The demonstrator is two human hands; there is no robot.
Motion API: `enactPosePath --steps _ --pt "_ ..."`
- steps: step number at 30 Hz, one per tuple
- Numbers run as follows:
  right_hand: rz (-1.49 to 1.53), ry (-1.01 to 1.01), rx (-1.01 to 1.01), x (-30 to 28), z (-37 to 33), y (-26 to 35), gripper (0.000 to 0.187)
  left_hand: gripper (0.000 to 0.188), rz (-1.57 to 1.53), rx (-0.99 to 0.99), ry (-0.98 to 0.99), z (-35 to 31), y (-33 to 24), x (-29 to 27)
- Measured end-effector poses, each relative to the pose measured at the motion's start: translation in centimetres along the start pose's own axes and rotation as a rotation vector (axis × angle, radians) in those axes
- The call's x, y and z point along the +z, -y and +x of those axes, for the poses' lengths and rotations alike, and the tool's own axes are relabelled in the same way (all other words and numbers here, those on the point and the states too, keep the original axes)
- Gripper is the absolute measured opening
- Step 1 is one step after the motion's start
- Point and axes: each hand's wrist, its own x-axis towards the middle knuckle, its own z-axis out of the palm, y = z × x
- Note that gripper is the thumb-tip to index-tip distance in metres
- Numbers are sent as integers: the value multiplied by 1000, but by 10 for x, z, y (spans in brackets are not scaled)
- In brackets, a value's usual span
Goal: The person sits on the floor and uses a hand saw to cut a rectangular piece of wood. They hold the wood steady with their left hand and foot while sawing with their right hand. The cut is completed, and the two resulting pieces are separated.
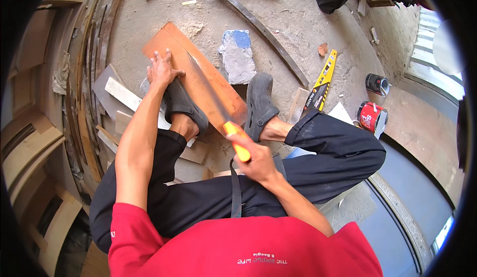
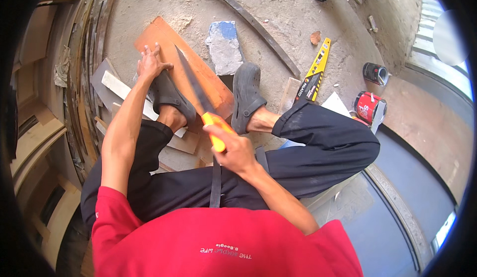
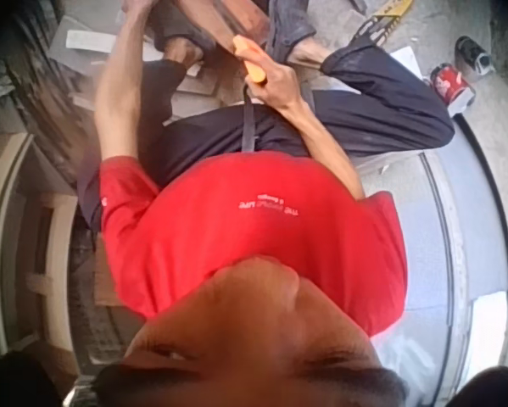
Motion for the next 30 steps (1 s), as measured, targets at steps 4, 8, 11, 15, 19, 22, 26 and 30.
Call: enactPosePath --steps 4,8,11,15,19,22,26,30 --pt "51 -79 144 -30 11 3 54 99 129 2 0 -17 -11 -6" --pt "58 -153 65 -40 21 11 39 77 377 130 -114 -40 -25 21" --pt "71 -168 90 -43 21 56 31 79 405 177 -114 -65 -38 40" --pt "123 -202 66 -87 -9 97 30 83 398 153 -3 -84 -53 37" --pt "172 -335 78 -117 -37 93 29 87 175 187 -179 -86 -67 63" --pt "275 -439 79 -125 -55 90 29 85 184 573 -224 -64 -83 114" --pt "313 -592 153 -125 -77 75 27 82 209 949 -45 -62 -83 102" --pt "360 -619 206 -118 -81 63 27 86 244 353 13 -22 -77 44"
